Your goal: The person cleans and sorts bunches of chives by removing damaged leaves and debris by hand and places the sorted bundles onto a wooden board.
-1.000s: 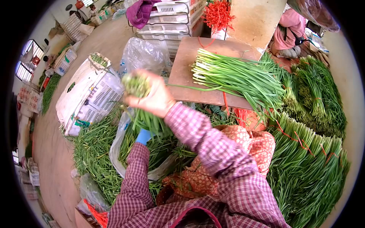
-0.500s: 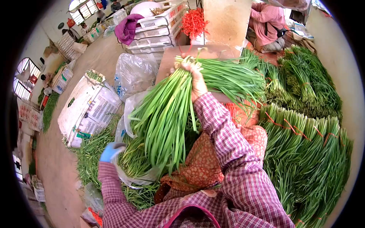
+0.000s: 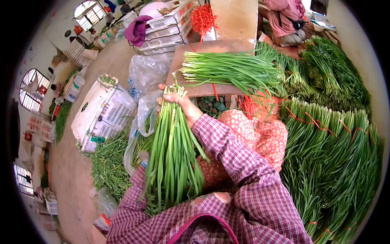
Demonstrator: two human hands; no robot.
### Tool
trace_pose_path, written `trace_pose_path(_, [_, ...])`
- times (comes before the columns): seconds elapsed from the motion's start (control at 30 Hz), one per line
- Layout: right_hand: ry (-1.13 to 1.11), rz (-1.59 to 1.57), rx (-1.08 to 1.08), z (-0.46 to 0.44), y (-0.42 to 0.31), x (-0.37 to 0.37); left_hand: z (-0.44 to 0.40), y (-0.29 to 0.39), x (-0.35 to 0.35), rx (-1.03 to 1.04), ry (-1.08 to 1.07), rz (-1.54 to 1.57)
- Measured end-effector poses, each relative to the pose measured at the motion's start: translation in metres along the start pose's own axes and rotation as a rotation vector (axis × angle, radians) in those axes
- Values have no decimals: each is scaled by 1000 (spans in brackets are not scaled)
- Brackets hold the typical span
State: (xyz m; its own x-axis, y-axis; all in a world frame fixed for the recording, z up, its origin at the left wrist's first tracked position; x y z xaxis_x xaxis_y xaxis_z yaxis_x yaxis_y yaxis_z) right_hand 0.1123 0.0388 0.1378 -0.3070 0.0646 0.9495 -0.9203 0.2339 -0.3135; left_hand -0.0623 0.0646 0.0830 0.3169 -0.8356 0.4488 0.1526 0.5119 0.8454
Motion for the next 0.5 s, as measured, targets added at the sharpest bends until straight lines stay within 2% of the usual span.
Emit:
trace_pose_path(0.13, [101,118,20,9,1,-1,15,-70,4,-135,33,146])
trace_pose_path(0.2, [257,252,41,13,7,2,22,-97,-9,-136,45,195])
trace_pose_path(0.3, [344,344,124,37,2,16,31,-97,4,-76,15,367])
trace_pose_path(0.33, [360,538,-103,39,-1,10,35,-71,36,-104,21,433])
trace_pose_path(0.37, [358,540,-102,46,-2,8,36,-69,38,-102,22,433])
trace_pose_path(0.43, [-4,472,57,62,1,15,36,-66,37,-34,49,423])
trace_pose_path(0.47, [133,735,-95,63,-1,-1,37,-66,35,-34,49,424])
trace_pose_path(0.5, [115,830,-139,63,-1,-3,40,-68,27,5,161,257])
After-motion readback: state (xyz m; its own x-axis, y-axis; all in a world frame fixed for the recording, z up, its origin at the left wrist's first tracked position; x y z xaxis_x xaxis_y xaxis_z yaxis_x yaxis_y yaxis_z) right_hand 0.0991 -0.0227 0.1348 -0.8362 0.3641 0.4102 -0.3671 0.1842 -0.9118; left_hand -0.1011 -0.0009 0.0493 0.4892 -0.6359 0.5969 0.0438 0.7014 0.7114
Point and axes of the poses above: each hand's wrist, its own z-axis away from the middle knuckle, its own x-axis out of the palm, y = z × x, the point moved 5 cm from there along -z, towards the middle knuckle, and after that the axes turned 9 degrees about y, right-handed, at the moved point
